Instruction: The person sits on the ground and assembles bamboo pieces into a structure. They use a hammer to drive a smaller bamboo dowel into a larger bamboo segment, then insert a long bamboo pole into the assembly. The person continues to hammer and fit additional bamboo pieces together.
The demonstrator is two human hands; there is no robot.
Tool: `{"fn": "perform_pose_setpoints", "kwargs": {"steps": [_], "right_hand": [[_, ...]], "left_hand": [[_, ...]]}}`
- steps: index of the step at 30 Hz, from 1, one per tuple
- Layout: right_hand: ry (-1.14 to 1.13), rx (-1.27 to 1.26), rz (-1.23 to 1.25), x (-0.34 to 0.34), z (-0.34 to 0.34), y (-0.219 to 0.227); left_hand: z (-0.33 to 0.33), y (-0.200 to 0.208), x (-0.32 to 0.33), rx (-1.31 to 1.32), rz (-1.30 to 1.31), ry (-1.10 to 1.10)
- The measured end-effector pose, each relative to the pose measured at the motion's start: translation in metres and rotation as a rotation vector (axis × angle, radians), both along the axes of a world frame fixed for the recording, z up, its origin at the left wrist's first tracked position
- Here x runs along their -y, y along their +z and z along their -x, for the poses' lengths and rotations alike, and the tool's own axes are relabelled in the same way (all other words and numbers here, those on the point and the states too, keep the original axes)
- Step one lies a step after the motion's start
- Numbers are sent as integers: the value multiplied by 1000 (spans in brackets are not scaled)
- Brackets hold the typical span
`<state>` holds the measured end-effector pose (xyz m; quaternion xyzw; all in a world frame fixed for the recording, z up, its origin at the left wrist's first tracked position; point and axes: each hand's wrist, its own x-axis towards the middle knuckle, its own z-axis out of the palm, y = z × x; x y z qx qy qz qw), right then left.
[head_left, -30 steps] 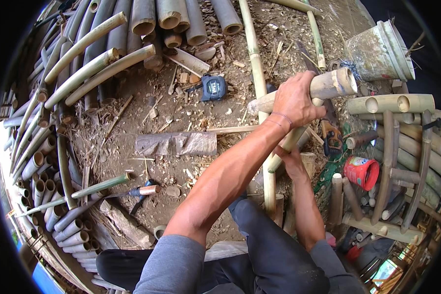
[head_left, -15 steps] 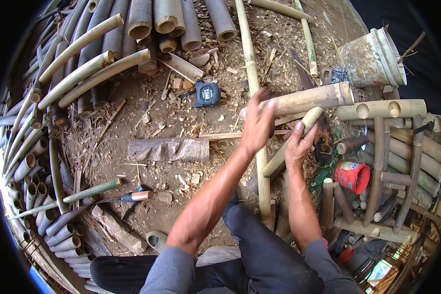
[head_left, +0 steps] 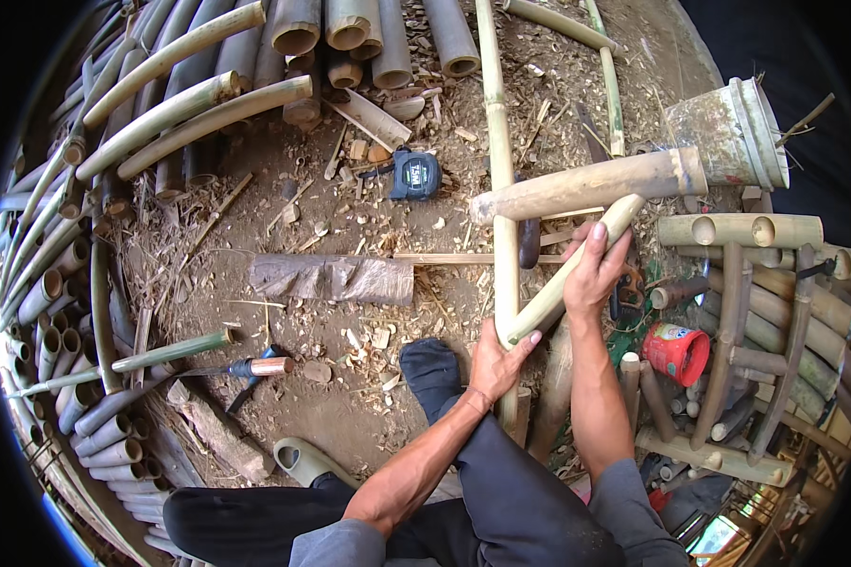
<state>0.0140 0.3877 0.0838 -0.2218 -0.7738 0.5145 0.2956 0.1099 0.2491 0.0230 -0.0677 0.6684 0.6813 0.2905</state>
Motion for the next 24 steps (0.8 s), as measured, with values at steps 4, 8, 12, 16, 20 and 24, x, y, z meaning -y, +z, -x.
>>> {"fn": "perform_pose_setpoints", "kwargs": {"steps": [4,8,12,16,20,24], "right_hand": [[0,-76,179,-31,18,1],[27,-157,433,-46,20,-5],[-28,-193,531,-44,19,-16],[-201,-53,461,-48,10,-32],[-234,-22,454,-56,5,-48],[-257,-17,456,-57,4,-56]], "left_hand": [[9,22,-1,-108,-58,131],[14,27,-2,33,-193,133],[14,23,-2,-62,-86,179],[16,16,-1,185,-213,68],[23,15,8,554,-690,124],[24,0,14,735,-900,121]]}}
